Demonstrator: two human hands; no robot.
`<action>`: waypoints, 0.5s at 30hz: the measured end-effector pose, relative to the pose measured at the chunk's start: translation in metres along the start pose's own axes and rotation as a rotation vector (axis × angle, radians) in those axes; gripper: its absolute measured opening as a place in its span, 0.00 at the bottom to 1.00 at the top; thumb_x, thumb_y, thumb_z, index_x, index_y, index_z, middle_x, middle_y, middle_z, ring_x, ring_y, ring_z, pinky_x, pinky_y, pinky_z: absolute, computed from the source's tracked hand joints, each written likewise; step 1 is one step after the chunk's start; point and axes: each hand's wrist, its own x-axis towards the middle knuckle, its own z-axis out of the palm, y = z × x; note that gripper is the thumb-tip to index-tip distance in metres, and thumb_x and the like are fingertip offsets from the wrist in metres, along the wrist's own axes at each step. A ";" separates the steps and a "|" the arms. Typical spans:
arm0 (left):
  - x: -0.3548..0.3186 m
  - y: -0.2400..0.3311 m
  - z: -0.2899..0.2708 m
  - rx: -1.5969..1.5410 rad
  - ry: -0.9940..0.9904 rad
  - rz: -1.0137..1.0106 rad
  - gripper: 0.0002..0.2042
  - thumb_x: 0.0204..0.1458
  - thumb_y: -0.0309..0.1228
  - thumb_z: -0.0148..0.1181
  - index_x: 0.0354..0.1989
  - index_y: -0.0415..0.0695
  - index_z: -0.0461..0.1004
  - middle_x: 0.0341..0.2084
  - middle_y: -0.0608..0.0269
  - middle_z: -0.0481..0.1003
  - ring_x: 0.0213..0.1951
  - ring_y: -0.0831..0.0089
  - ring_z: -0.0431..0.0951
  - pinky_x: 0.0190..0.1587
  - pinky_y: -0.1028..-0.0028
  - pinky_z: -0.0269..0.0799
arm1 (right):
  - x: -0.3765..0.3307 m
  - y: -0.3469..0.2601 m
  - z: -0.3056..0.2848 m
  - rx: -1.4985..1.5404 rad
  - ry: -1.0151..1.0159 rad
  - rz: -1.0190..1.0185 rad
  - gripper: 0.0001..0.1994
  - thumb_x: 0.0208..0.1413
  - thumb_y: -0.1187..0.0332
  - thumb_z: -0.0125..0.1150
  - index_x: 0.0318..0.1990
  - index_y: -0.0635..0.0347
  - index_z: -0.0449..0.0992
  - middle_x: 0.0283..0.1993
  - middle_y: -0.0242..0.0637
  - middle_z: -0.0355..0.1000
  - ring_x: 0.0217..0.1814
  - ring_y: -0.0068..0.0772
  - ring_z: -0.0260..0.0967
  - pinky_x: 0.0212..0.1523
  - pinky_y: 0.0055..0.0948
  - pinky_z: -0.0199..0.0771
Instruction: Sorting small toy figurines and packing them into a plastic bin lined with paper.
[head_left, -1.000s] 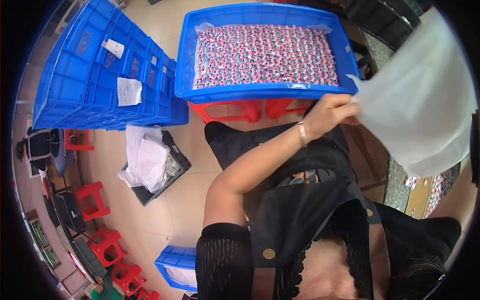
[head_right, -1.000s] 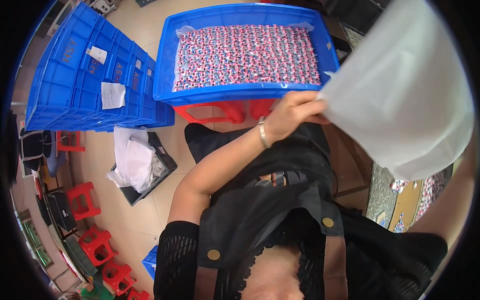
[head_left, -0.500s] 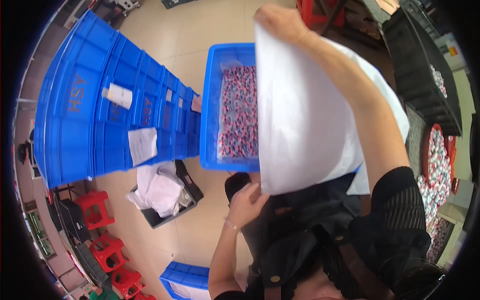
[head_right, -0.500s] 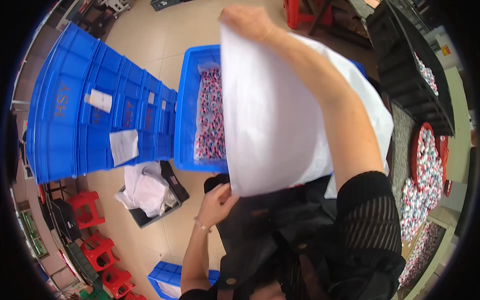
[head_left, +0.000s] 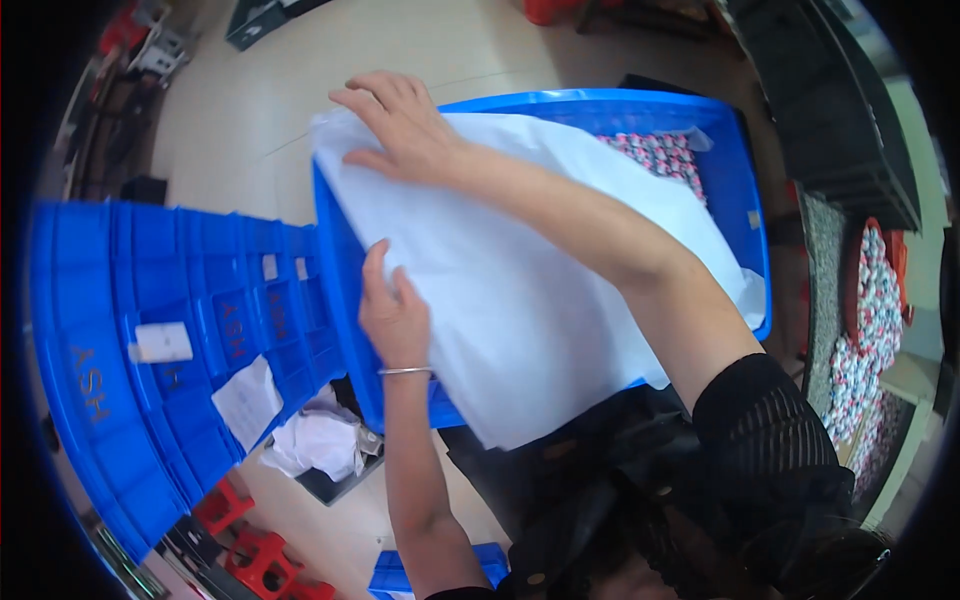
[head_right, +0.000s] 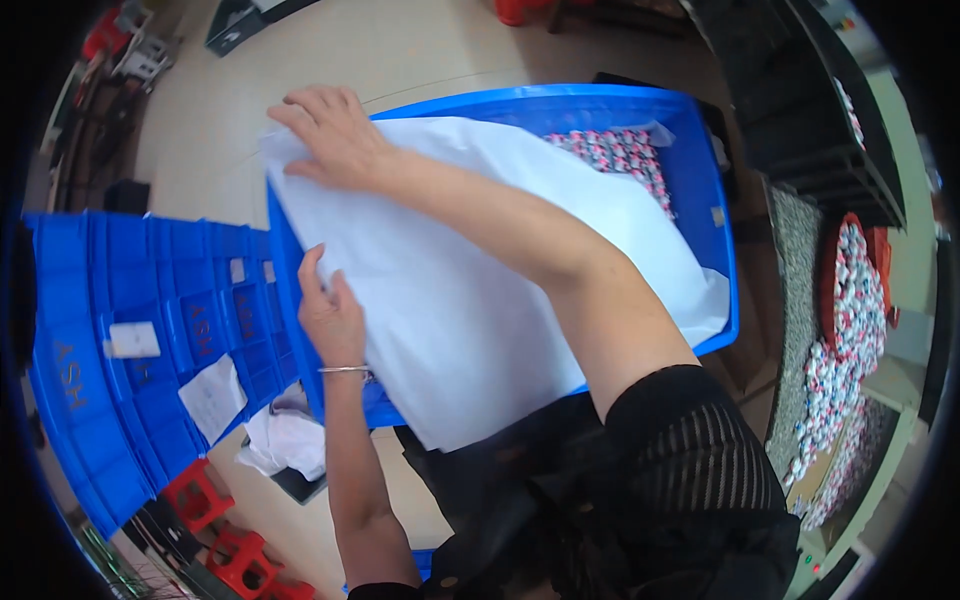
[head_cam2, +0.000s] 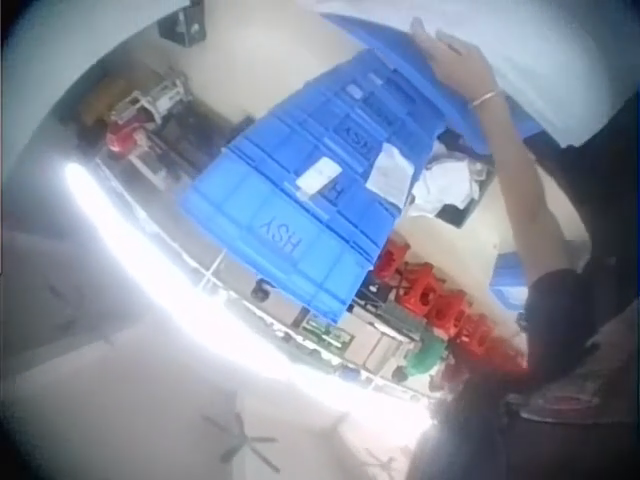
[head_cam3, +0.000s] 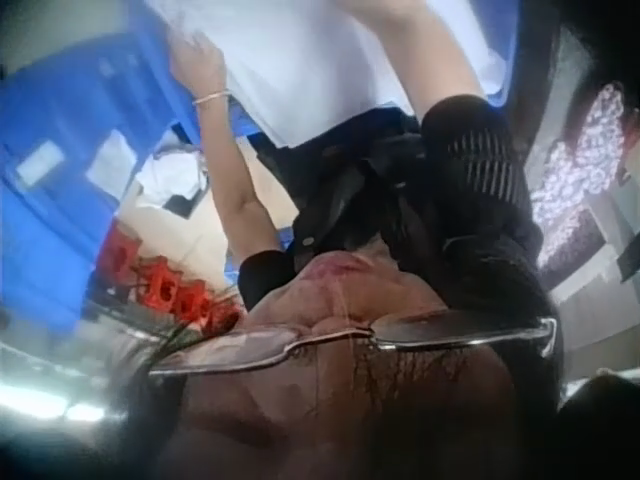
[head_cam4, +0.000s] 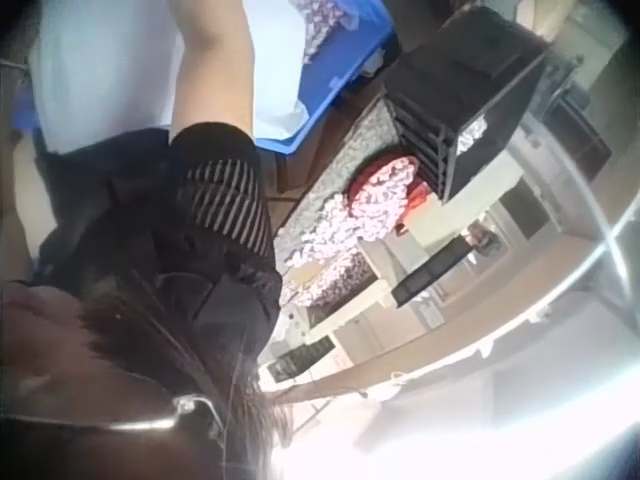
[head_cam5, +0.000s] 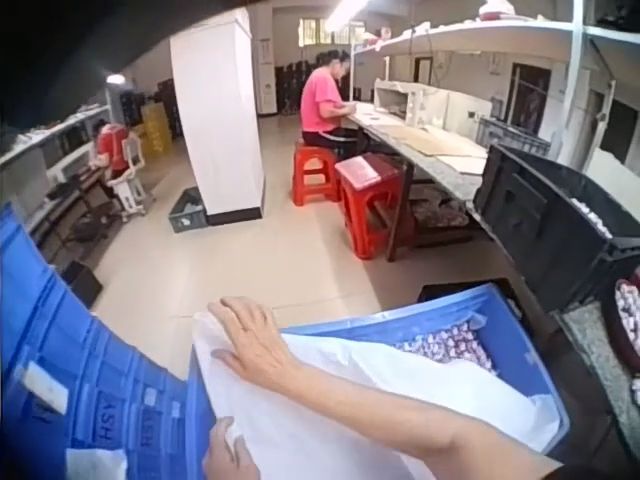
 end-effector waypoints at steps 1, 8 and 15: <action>0.006 -0.018 -0.001 0.221 0.111 0.350 0.16 0.49 0.19 0.52 0.48 0.42 0.68 0.34 0.53 0.74 0.33 0.60 0.75 0.32 0.66 0.71 | -0.012 -0.017 -0.020 0.064 0.023 0.078 0.30 0.43 0.65 0.66 0.56 0.53 0.62 0.55 0.47 0.60 0.57 0.51 0.57 0.58 0.46 0.55; 0.021 -0.038 0.000 0.604 -0.136 0.209 0.19 0.50 0.18 0.50 0.51 0.45 0.71 0.32 0.54 0.71 0.33 0.56 0.73 0.35 0.65 0.70 | -0.166 -0.077 -0.221 -0.154 -0.427 0.487 0.23 0.45 0.71 0.64 0.51 0.56 0.68 0.58 0.46 0.59 0.64 0.51 0.54 0.63 0.45 0.55; 0.022 -0.054 0.005 0.599 -0.077 0.286 0.16 0.52 0.20 0.48 0.50 0.44 0.71 0.35 0.53 0.71 0.35 0.54 0.74 0.36 0.63 0.71 | -0.235 -0.041 -0.349 -0.521 -0.484 1.108 0.24 0.55 0.61 0.55 0.57 0.59 0.63 0.62 0.49 0.56 0.64 0.52 0.54 0.64 0.40 0.53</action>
